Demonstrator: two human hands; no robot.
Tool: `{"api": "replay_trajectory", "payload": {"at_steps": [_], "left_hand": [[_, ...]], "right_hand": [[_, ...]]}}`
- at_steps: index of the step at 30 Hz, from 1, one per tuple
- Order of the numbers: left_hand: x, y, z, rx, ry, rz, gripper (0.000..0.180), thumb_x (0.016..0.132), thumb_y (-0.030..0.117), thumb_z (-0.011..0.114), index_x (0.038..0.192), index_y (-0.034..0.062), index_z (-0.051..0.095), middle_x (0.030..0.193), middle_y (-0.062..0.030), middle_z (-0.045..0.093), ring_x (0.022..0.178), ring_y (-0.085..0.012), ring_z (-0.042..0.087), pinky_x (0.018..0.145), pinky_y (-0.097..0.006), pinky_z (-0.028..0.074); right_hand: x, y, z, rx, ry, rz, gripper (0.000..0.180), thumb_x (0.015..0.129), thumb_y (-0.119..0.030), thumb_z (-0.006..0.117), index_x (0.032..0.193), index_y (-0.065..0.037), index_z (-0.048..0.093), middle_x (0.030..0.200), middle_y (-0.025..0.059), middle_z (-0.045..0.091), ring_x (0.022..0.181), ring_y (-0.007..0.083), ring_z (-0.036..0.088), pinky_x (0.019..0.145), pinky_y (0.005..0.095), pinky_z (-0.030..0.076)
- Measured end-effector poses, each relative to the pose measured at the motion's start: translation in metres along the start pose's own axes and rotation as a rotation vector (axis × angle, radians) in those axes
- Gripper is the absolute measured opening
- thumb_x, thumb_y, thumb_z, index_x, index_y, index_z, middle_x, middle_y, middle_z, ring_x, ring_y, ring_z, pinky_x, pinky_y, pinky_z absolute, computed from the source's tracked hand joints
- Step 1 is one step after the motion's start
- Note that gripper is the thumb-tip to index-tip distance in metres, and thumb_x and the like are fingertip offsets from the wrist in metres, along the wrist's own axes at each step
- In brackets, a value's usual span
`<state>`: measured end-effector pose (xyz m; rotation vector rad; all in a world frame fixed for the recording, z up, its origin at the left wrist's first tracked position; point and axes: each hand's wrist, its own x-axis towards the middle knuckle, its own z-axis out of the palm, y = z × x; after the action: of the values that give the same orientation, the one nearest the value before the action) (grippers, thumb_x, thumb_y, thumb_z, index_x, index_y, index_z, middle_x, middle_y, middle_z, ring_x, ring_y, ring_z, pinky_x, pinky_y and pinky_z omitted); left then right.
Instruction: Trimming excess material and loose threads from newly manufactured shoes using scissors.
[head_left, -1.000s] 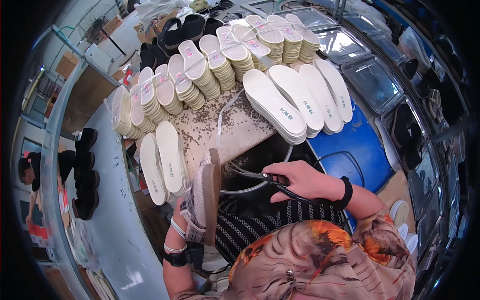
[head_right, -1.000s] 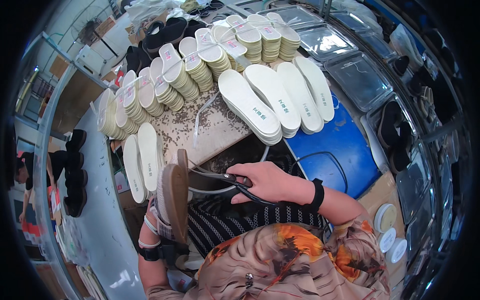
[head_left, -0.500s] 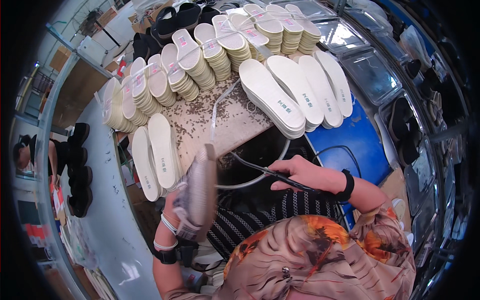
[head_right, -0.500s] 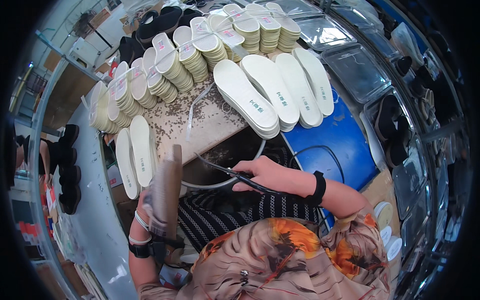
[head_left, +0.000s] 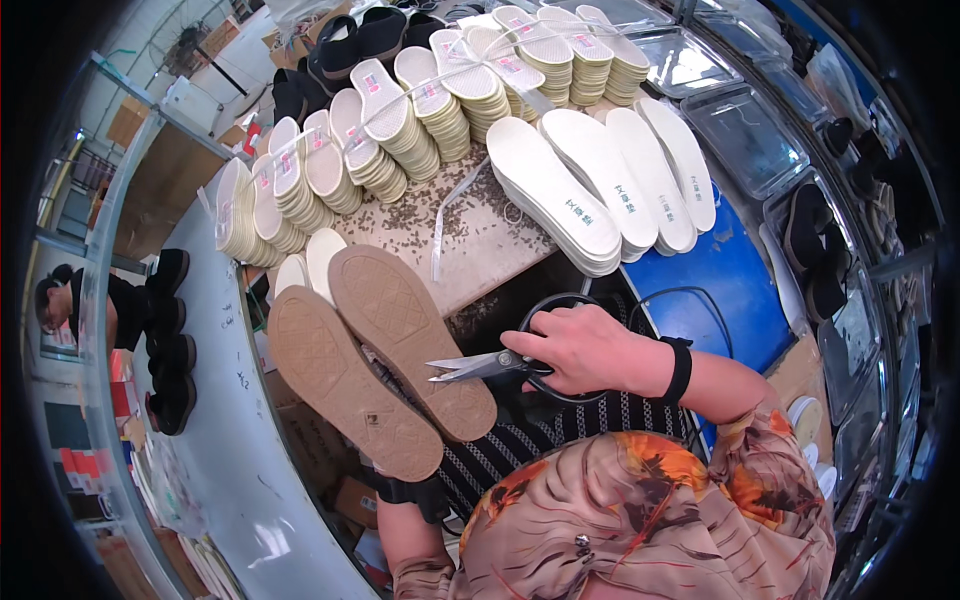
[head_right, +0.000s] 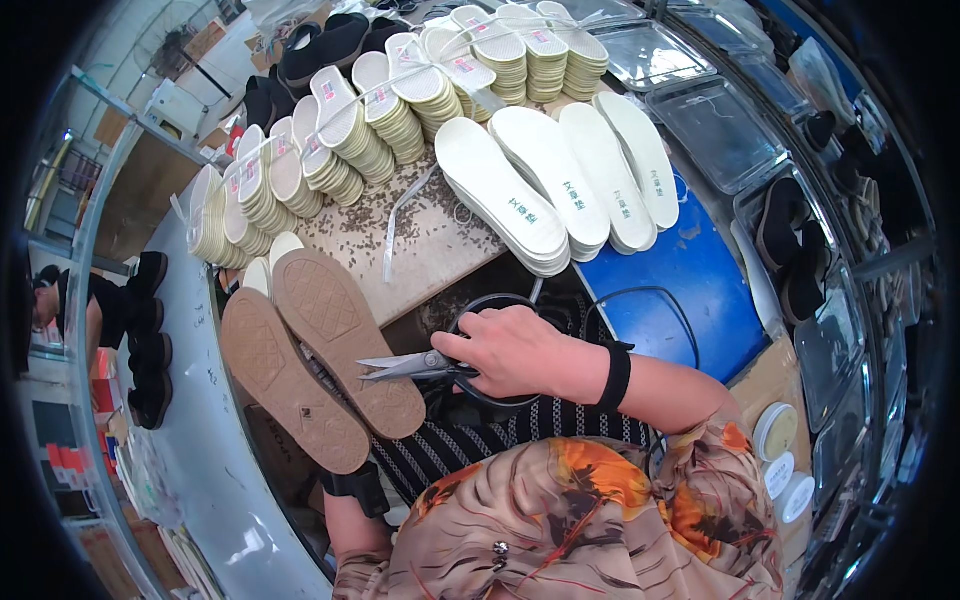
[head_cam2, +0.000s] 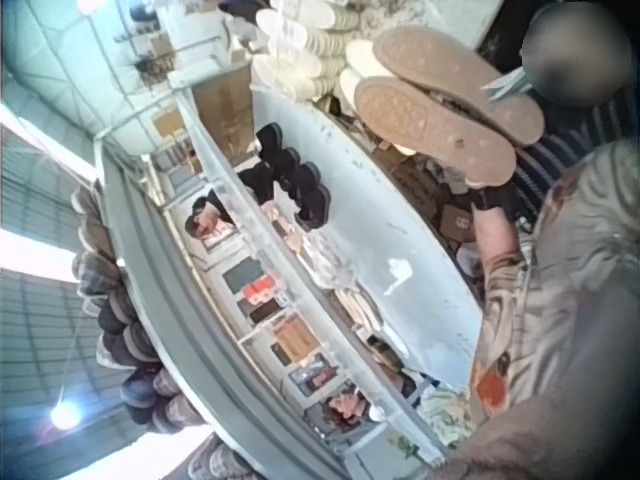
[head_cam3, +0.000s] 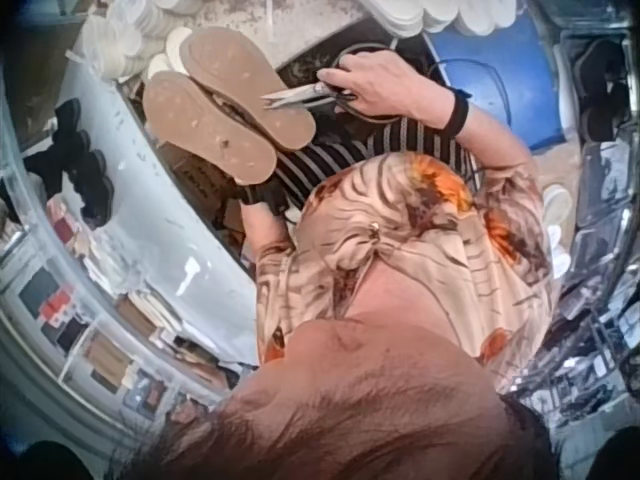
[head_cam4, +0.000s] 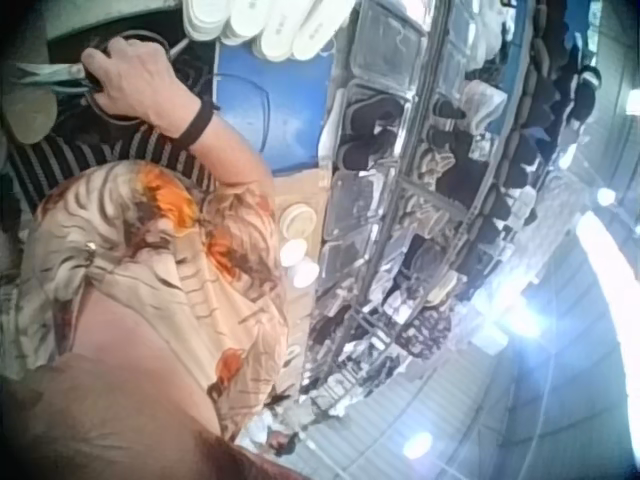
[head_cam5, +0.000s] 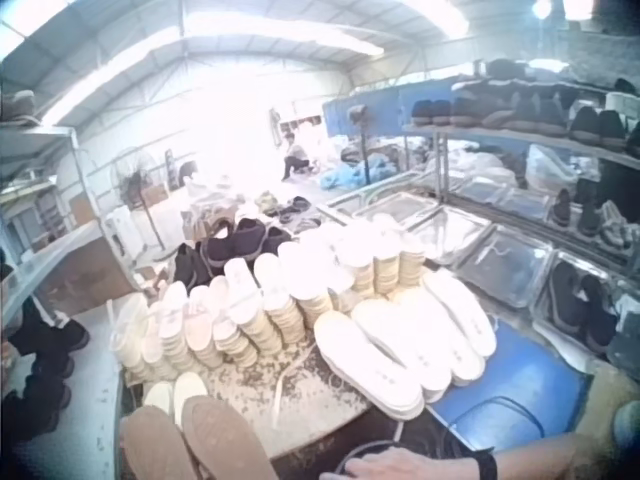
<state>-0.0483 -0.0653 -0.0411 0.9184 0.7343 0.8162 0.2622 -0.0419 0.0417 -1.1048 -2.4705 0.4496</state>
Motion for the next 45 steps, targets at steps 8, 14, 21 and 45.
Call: {"api": "replay_trajectory", "payload": {"at_steps": [8, 14, 21, 45], "left_hand": [[0.004, -0.041, -0.01, -0.585, 0.032, 0.117, 0.037, 0.088, 0.03, 0.049, 0.117, 0.0074, 0.049, 0.117, -0.012, 0.054, 0.103, -0.0255, 0.055, 0.086, -0.039, 0.046], [0.014, -0.033, -0.001, -0.822, 0.124, -0.063, 0.05, 0.091, 0.041, 0.041, 0.126, 0.0069, 0.039, 0.123, -0.0154, 0.049, 0.108, -0.031, 0.051, 0.094, -0.046, 0.042], [0.015, -0.026, 0.024, -1.035, -0.08, 0.008, 0.044, 0.094, 0.038, 0.037, 0.125, 0.0079, 0.043, 0.117, -0.0124, 0.055, 0.103, -0.0271, 0.056, 0.092, -0.043, 0.044], [-0.555, 0.381, 0.066, 0.976, 1.801, 0.348, 0.017, 0.079, 0.02, 0.061, 0.095, 0.0136, 0.056, 0.066, 0.0008, 0.05, 0.054, -0.0124, 0.051, 0.046, -0.028, 0.043]], "right_hand": [[-0.009, 0.002, 0.021, 0.043, -0.05, 0.057, 0.05, 0.067, -0.034, 0.069, 0.106, -0.007, 0.052, 0.072, 0.0088, 0.053, 0.059, 0.0246, 0.059, 0.049, 0.0334, 0.048], [0.025, -0.008, 0.0, 0.142, 0.0, -0.079, 0.056, 0.064, -0.038, 0.073, 0.108, -0.01, 0.053, 0.073, 0.007, 0.05, 0.065, 0.0263, 0.056, 0.05, 0.0359, 0.044], [0.014, -0.018, 0.013, 0.146, 0.02, -0.133, 0.048, 0.068, -0.035, 0.072, 0.106, -0.009, 0.056, 0.066, 0.0075, 0.054, 0.053, 0.0242, 0.056, 0.047, 0.0318, 0.045], [0.055, -0.115, -0.004, 0.818, -0.45, -0.001, 0.055, 0.075, -0.035, 0.07, 0.113, 0.001, 0.053, 0.058, 0.0106, 0.053, 0.053, 0.0148, 0.054, 0.051, 0.0295, 0.044]]}}
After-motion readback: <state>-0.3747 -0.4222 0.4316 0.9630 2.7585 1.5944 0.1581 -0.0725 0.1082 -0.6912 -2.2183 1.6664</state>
